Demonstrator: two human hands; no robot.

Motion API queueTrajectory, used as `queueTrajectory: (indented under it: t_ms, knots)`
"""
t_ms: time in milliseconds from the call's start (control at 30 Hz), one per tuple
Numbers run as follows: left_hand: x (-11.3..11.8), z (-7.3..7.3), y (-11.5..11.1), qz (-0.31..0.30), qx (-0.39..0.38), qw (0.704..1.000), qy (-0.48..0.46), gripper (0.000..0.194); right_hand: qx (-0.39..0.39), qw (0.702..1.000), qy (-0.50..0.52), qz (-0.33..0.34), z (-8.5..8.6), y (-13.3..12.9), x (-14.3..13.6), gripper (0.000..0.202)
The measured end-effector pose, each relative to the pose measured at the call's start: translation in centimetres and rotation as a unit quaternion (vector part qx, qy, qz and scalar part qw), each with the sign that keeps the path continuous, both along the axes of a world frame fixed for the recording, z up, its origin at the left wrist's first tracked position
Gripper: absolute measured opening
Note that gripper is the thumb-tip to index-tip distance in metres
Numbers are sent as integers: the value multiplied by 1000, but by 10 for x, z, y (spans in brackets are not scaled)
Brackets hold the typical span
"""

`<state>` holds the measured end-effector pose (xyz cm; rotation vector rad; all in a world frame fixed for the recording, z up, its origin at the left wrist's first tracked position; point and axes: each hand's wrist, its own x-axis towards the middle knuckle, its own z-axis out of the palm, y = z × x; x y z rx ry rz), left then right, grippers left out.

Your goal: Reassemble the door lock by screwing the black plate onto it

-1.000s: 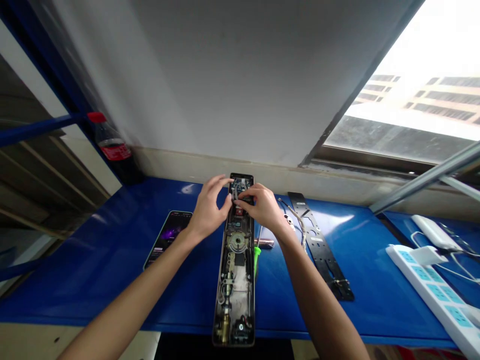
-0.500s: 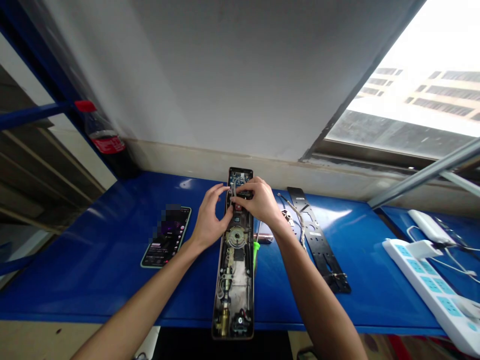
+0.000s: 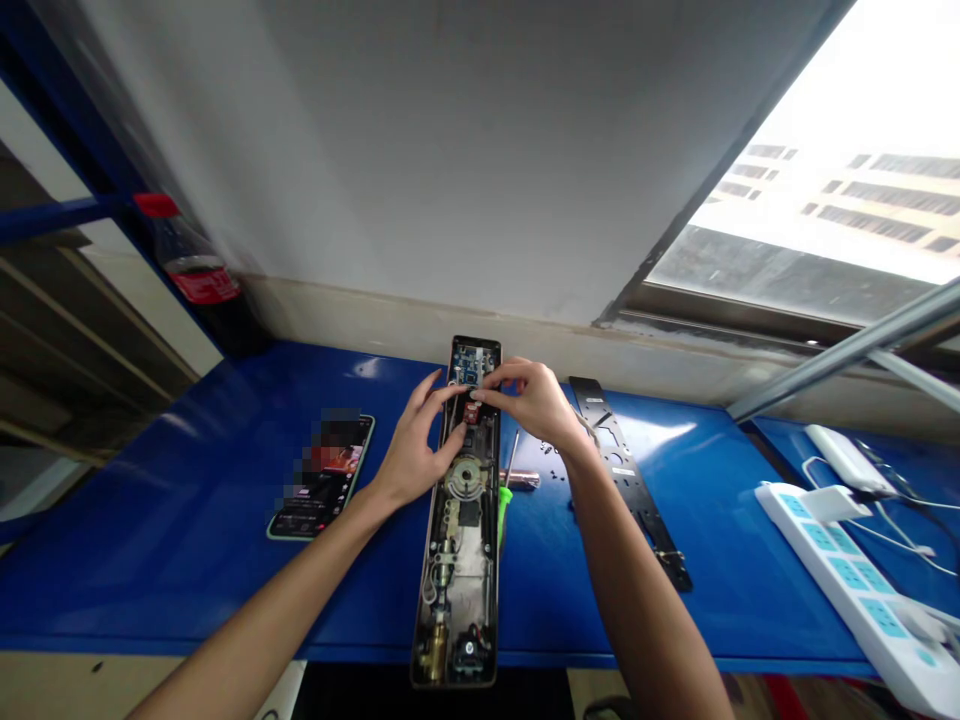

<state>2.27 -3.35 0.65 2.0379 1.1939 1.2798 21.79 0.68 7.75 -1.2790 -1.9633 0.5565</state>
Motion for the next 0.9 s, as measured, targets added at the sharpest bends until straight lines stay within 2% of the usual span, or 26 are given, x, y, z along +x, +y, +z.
queueTrajectory:
  t_ms: [133,267,900]
  knots:
    - [1,-4,2,-39,-51,997,-39,42,8,1000,-7,2,-3,-1,0,7]
    - [2,-7,3,-59,-69,994,-67,41,19,1000,-15,4,-5,0,-2,6]
    - [1,-11,4,-55,-51,995,-63,39,42,998,-48,11,-5,1,-5,6]
